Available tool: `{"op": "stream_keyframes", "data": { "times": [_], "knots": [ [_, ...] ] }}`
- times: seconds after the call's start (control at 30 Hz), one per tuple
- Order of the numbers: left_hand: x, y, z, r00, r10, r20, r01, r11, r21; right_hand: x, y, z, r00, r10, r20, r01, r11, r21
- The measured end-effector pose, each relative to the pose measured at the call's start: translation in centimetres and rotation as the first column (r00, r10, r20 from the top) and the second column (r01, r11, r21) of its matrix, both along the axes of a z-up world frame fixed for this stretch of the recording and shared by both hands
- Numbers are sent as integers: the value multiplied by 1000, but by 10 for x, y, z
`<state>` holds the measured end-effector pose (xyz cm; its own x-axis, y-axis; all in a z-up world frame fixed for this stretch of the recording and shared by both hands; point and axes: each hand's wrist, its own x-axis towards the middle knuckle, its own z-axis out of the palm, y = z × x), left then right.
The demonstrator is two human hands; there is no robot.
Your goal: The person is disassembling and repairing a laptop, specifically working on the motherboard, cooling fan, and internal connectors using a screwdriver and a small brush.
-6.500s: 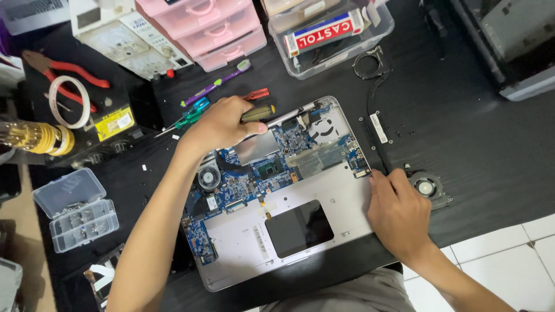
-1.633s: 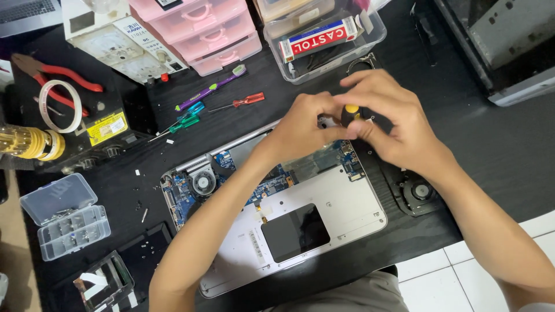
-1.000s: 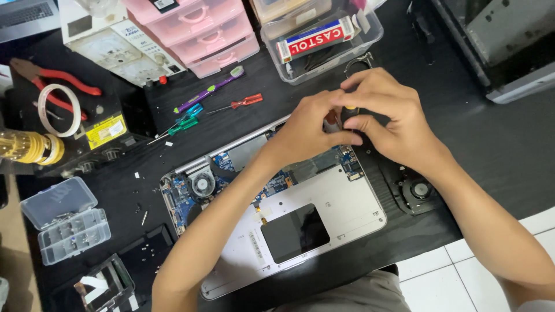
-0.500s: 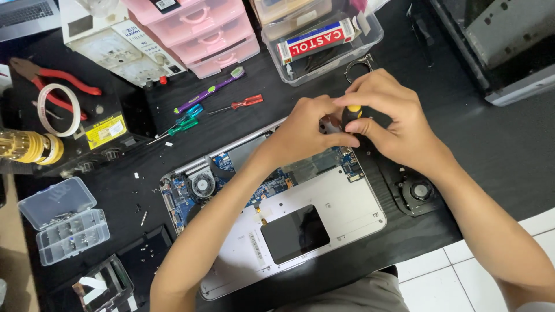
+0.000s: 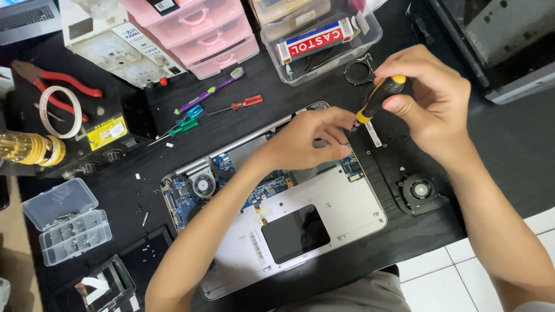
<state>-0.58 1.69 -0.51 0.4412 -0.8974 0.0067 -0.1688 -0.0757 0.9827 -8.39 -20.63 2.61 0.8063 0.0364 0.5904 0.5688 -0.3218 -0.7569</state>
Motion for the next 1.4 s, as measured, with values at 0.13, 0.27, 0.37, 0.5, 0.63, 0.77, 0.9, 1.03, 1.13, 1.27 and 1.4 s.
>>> {"op": "stream_keyframes", "data": {
  "times": [0.13,0.27,0.37,0.5,0.63,0.77,0.9,1.03,1.13,1.27,1.4],
  "knots": [
    [-3,-13,-2,989,30,-144,-38,998,-55,1,-5,-2,1000,-13,2,13,1000,5],
    [4,-23,-6,977,99,-190,-130,979,-158,1,-13,-3,997,-50,60,51,999,-6],
    [4,-34,-12,984,163,-75,-172,977,-127,0,-23,-4,975,-157,156,158,987,9],
    [-7,-63,-22,893,134,429,-115,991,-71,7,-45,-13,894,-281,350,253,960,123],
    [-19,-93,-44,764,109,636,-110,993,-38,6,-54,-19,894,-314,321,273,948,166],
    [-19,-106,-40,734,12,679,-58,997,44,8,-48,-10,866,-338,368,319,941,114],
    [-16,-105,-42,706,17,708,-65,997,41,6,-43,-4,866,-316,387,319,946,56],
    [-5,-83,-16,760,114,640,-78,993,-85,4,-37,-1,867,-319,383,337,941,22],
    [5,-47,21,778,159,608,-102,987,-127,3,-34,-1,861,-340,379,350,936,45],
    [-3,15,57,755,319,572,-231,947,-223,-15,-5,26,885,-232,404,308,942,-133],
    [-49,57,104,742,179,645,-214,976,-25,-31,71,67,919,51,390,103,926,-364]
  ]
}}
